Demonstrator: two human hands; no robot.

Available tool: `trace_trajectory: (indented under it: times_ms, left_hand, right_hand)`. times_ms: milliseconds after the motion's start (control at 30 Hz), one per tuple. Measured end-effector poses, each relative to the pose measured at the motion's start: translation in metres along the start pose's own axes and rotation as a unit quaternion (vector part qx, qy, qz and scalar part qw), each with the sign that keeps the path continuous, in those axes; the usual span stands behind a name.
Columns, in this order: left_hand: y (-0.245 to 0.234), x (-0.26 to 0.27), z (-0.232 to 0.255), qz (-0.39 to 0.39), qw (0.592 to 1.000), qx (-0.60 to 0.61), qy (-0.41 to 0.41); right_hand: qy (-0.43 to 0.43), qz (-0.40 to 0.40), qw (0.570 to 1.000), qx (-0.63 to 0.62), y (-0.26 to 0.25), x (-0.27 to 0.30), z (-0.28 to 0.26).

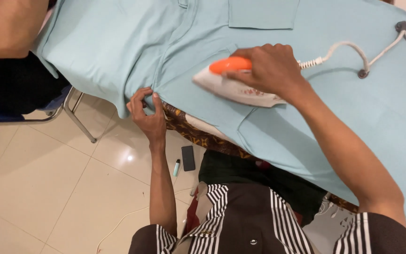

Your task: Ironing a light blue t-shirt on a flat surface and then folding it.

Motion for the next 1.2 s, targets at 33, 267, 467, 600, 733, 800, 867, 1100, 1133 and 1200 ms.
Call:
trace_trajectory:
  times_ms: [33,267,467,600,733,800,867,1100,1133,1200]
  left_hand:
    - [0.0,0.0,0.001,0.001,1.0,-0.004,0.0]
    - [0.0,-0.001,-0.008,-0.01,1.0,0.005,-0.002]
    - [0.0,0.0,-0.006,-0.012,1.0,-0.008,-0.011]
    - [0.002,-0.001,-0.002,-0.005,1.0,-0.012,0.005]
    - [0.002,-0.002,-0.003,-0.011,1.0,-0.002,0.017]
    - [0.001,0.0,-0.003,-0.013,1.0,0.0,0.018]
    - [0.001,0.001,-0.002,-0.007,0.999,-0.01,0.035]
    - [0.0,0.0,-0.005,-0.013,0.999,-0.008,0.032]
    - [0.0,0.0,-0.005,-0.013,0.999,-0.011,0.028]
    - [0.0,0.0,-0.004,-0.012,1.0,-0.013,0.025]
  right_hand:
    - [0.021,0.159,0.985,0.06,0.018,-0.01,0.011]
    - [-0.052,0.097,0.993,-0.032,-0.014,-0.001,0.0]
    - [-0.028,0.213,0.977,0.002,0.01,-0.023,0.002]
    - [-0.068,0.254,0.965,-0.011,0.01,-0.043,-0.012]
    - [-0.163,0.268,0.949,-0.033,0.027,-0.066,-0.034]
    - [-0.161,0.325,0.931,-0.031,0.045,-0.086,-0.04]
    - [-0.104,0.419,0.895,0.111,0.058,-0.111,-0.042]
    - [-0.122,0.101,0.987,-0.004,0.013,-0.096,-0.028]
    - [-0.092,0.243,0.964,0.051,0.029,-0.109,-0.019]
    - [-0.059,0.382,0.916,0.105,0.045,-0.118,-0.01]
Point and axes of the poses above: each hand's wrist, its own x-axis away from the middle knuckle, its own y-axis out of the palm, z = x × y, the point moved 1 cm from there along -x, towards the middle knuckle, and after that the axes turned 7 degrees about z, right-handed, at the moved point
